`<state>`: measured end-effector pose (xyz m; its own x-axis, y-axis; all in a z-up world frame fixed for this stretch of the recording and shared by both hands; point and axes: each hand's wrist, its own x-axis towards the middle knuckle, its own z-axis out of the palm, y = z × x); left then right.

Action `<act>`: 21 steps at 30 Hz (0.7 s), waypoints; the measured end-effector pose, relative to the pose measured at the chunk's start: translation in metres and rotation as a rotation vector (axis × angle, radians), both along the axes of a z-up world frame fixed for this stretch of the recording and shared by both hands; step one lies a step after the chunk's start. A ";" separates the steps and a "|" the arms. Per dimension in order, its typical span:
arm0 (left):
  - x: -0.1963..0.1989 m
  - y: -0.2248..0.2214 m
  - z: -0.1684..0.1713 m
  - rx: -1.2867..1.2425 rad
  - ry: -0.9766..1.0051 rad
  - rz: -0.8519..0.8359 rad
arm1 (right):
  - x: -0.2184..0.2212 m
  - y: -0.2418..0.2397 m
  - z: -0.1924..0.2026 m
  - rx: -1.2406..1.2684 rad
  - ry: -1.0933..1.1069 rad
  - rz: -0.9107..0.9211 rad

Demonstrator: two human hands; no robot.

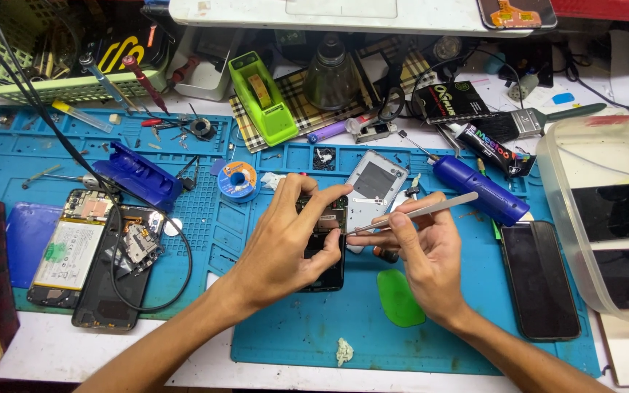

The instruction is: Using a precision screwdriver to screw or unscrew internal components of a mobile phone on a repair bench.

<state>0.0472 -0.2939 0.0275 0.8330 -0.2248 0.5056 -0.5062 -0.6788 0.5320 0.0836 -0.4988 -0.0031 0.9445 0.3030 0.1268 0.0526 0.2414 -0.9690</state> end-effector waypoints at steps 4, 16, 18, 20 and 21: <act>0.000 -0.002 0.000 0.006 0.015 0.020 | 0.000 0.001 0.001 -0.001 0.001 0.003; 0.000 -0.009 0.001 -0.028 0.069 0.087 | -0.001 0.001 0.002 -0.020 0.002 -0.002; 0.001 -0.009 -0.001 -0.039 0.073 0.081 | -0.002 0.002 0.004 -0.017 -0.004 0.003; 0.002 -0.010 0.000 -0.042 0.098 0.084 | -0.001 0.001 0.001 -0.021 0.004 -0.005; 0.002 -0.010 0.000 -0.045 0.122 0.089 | -0.001 0.001 0.000 -0.025 0.012 -0.009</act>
